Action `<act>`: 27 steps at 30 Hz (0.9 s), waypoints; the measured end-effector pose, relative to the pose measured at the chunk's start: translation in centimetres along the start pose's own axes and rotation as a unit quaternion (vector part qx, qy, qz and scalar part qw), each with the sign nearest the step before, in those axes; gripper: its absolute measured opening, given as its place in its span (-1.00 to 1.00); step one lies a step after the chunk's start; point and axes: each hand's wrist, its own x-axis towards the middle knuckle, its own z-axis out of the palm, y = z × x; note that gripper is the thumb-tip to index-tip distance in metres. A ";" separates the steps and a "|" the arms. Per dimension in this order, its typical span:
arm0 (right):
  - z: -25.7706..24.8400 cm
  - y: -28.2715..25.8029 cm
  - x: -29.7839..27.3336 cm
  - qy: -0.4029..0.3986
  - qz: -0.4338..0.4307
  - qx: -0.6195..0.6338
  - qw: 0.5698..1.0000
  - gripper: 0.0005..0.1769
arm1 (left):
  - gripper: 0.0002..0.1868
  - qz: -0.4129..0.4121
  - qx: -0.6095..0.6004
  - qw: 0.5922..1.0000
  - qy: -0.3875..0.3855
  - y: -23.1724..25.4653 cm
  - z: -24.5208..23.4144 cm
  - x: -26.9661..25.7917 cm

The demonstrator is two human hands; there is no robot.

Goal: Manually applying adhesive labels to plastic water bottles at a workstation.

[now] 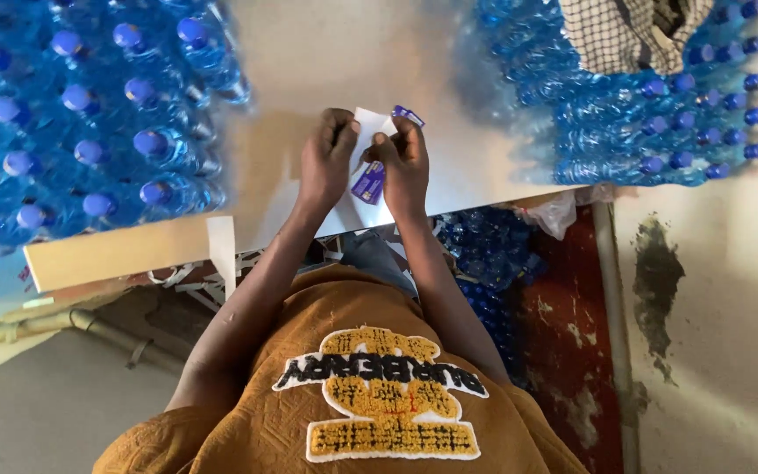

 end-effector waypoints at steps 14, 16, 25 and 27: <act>-7.3 15.6 -9.4 -0.380 0.066 -0.519 0.763 -0.58 | -0.81 0.236 -0.065 0.949 0.199 6.0 -10.3 1.4; -5.0 9.3 -7.4 -0.371 0.046 -0.491 0.787 -0.31 | -0.83 0.213 0.005 0.959 0.186 5.9 -9.1 0.2; 2.5 -3.4 -3.0 -0.100 -0.014 -0.069 0.993 -0.74 | -0.61 0.112 -0.033 0.992 -0.048 4.4 -5.4 -3.3; 3.3 -4.0 -3.8 -0.105 -0.025 -0.126 0.986 -0.73 | -0.54 0.114 0.016 0.993 -0.024 4.1 -5.6 -3.5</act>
